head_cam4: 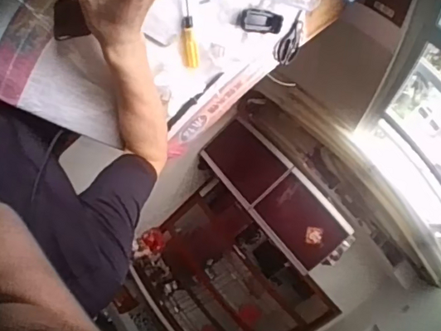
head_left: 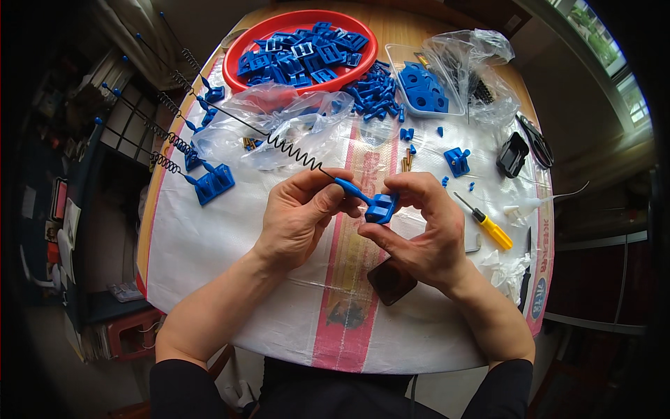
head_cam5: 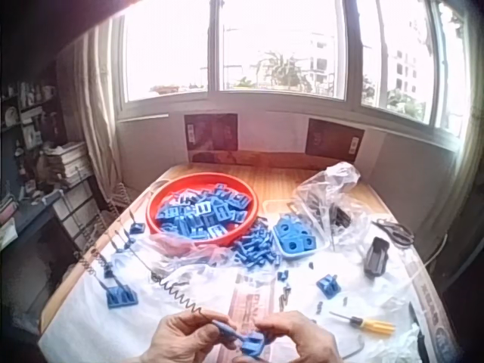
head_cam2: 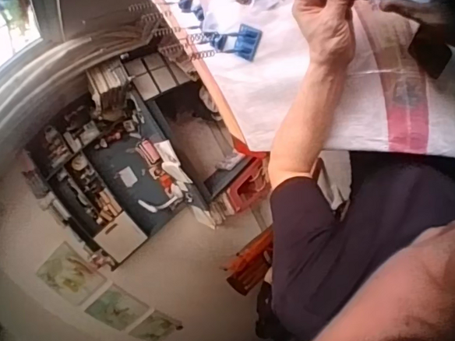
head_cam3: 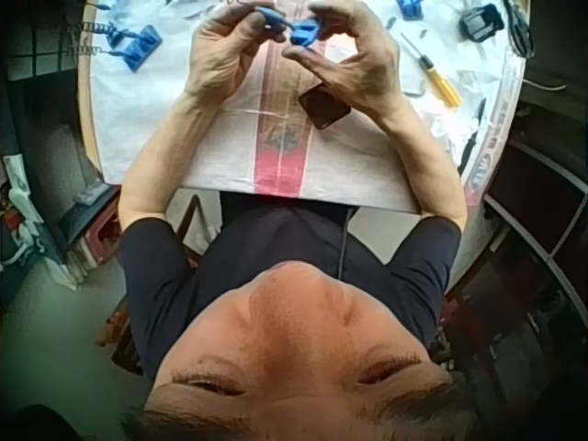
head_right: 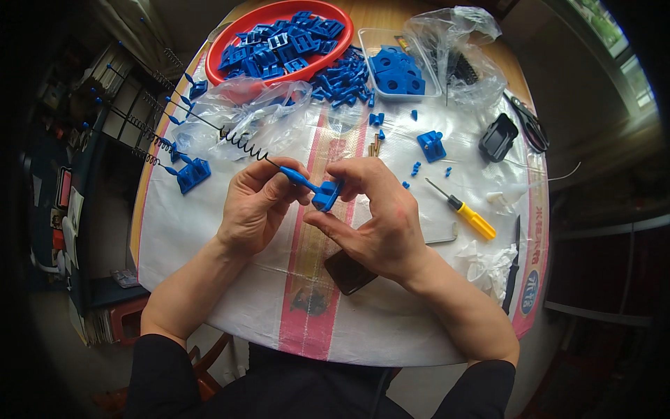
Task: Assembling small blue plastic components with springs and metal pins at a workbench.
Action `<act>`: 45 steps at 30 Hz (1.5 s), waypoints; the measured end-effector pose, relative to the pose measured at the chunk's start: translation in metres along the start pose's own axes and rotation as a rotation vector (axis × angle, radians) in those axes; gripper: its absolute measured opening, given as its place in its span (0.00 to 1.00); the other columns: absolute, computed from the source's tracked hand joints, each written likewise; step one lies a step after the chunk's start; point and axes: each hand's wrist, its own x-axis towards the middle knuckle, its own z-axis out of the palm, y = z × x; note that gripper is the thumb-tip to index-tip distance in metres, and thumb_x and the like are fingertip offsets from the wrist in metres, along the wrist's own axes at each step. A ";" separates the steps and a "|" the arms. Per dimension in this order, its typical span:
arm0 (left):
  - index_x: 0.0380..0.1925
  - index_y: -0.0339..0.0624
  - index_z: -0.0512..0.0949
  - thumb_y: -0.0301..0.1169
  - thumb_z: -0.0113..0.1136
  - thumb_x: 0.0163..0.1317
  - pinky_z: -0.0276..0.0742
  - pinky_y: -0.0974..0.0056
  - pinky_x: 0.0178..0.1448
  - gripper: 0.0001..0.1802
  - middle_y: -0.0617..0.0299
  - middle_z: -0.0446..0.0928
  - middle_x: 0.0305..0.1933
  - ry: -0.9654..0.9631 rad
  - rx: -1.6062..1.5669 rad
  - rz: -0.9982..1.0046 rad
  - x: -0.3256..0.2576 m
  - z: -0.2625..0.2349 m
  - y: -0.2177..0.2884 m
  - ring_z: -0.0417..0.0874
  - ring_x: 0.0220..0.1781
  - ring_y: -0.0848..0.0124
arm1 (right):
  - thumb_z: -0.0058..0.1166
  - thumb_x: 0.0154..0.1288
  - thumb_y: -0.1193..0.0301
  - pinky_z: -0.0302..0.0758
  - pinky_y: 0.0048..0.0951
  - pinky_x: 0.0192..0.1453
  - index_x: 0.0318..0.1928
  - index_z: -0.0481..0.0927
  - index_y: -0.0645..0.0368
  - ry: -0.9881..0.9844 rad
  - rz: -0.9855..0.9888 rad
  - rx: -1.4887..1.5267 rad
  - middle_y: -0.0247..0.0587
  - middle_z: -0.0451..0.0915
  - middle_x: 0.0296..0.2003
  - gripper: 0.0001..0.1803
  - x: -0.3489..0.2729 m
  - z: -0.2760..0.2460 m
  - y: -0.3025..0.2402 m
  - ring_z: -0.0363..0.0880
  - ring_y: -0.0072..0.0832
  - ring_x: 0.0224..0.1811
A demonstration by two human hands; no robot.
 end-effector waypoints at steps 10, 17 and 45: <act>0.54 0.34 0.79 0.28 0.64 0.68 0.83 0.61 0.54 0.16 0.54 0.85 0.44 0.024 0.111 -0.009 -0.002 0.005 0.000 0.87 0.45 0.67 | 0.78 0.47 0.73 0.81 0.34 0.41 0.50 0.78 0.60 0.094 -0.212 -0.195 0.44 0.81 0.42 0.29 0.003 0.000 -0.006 0.82 0.39 0.41; 0.54 0.34 0.79 0.29 0.64 0.68 0.83 0.62 0.53 0.16 0.56 0.85 0.43 0.003 0.112 -0.001 -0.003 0.003 -0.001 0.86 0.45 0.68 | 0.76 0.46 0.74 0.79 0.36 0.39 0.50 0.78 0.59 0.093 -0.351 -0.260 0.44 0.80 0.42 0.28 0.006 0.001 -0.004 0.81 0.39 0.39; 0.54 0.32 0.79 0.32 0.59 0.73 0.77 0.66 0.58 0.16 0.59 0.83 0.47 -0.017 0.060 -0.022 -0.001 0.005 -0.001 0.82 0.48 0.73 | 0.60 0.44 0.74 0.77 0.30 0.36 0.43 0.83 0.57 -0.135 -0.560 -0.356 0.36 0.77 0.38 0.19 0.003 -0.003 -0.009 0.80 0.31 0.35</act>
